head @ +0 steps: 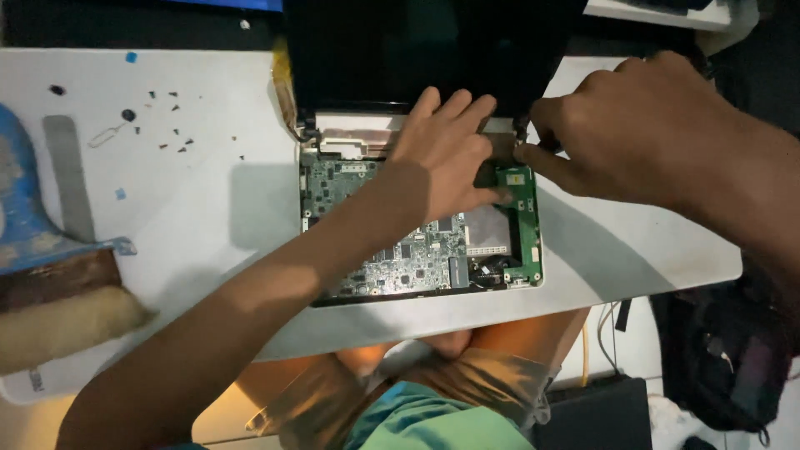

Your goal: Connecting internal cables and components inside a laptop during a repair process.

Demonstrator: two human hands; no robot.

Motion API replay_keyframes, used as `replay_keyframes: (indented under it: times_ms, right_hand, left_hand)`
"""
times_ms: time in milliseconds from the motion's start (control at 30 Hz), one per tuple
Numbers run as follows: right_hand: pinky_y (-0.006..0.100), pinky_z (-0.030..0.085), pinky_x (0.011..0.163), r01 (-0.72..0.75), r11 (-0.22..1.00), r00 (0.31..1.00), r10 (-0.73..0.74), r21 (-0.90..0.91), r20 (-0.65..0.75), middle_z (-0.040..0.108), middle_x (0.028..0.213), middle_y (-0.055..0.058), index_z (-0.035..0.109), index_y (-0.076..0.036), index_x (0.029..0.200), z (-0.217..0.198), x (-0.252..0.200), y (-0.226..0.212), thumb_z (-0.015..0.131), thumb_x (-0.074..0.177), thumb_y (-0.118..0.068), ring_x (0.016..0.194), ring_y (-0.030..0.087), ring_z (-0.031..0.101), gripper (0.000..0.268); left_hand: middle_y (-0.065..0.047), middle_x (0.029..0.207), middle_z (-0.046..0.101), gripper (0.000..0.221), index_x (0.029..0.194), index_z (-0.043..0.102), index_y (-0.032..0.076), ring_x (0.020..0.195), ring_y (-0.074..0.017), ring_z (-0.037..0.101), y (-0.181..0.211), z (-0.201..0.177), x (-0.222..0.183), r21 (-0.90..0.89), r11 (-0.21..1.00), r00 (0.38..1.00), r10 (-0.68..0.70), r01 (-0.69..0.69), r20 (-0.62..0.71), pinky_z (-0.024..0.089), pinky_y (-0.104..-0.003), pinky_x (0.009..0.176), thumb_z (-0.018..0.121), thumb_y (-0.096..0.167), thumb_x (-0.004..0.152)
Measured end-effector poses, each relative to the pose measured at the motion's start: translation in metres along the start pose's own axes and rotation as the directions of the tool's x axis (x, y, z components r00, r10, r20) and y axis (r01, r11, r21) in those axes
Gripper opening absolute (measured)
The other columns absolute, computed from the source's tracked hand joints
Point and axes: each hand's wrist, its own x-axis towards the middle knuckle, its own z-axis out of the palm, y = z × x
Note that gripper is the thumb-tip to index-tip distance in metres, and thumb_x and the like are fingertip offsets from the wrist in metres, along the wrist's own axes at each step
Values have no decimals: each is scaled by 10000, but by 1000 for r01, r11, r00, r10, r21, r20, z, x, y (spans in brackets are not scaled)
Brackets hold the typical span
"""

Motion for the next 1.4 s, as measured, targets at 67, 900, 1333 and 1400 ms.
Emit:
replay_keyframes:
  times_ms: [67,900,1333,1400]
  right_hand:
    - [358,725,603,38,998,999,-39,48,26,891,1073,-55,790,-330,1269,-7,-6,-1,624,1109,-713,670,233,917,447]
    - [331,747,585,64,990,971,-90,122,221,932,994,-22,779,-310,1317,-12,22,8,693,1128,-556,593,213,924,321]
    - [333,780,675,17,1000,971,-21,18,240,881,1259,-150,658,-432,1411,-23,26,4,726,967,-747,737,160,980,548]
    - [237,745,581,77,997,966,-79,16,246,923,1123,-104,741,-372,1324,-18,29,7,776,1035,-539,615,111,950,336]
  left_hand:
    - [-100,1357,622,700,1046,920,168,1158,-320,510,1,2,1,-2,1000,1000,4,-4,-9,361,-517,1010,784,850,961]
    - [-159,1367,722,630,1088,934,134,1106,-309,544,4,-6,-7,-186,982,994,-48,28,-103,375,-503,1006,951,729,880]
    - [-150,1337,706,439,1103,929,118,1149,-320,559,-4,-2,-16,-303,953,977,-38,-27,-208,384,-483,1073,968,486,868]
    - [-253,1377,759,445,911,853,-3,1121,-330,564,-3,0,-19,-401,909,930,-45,-113,-365,403,-477,1081,1083,357,782]
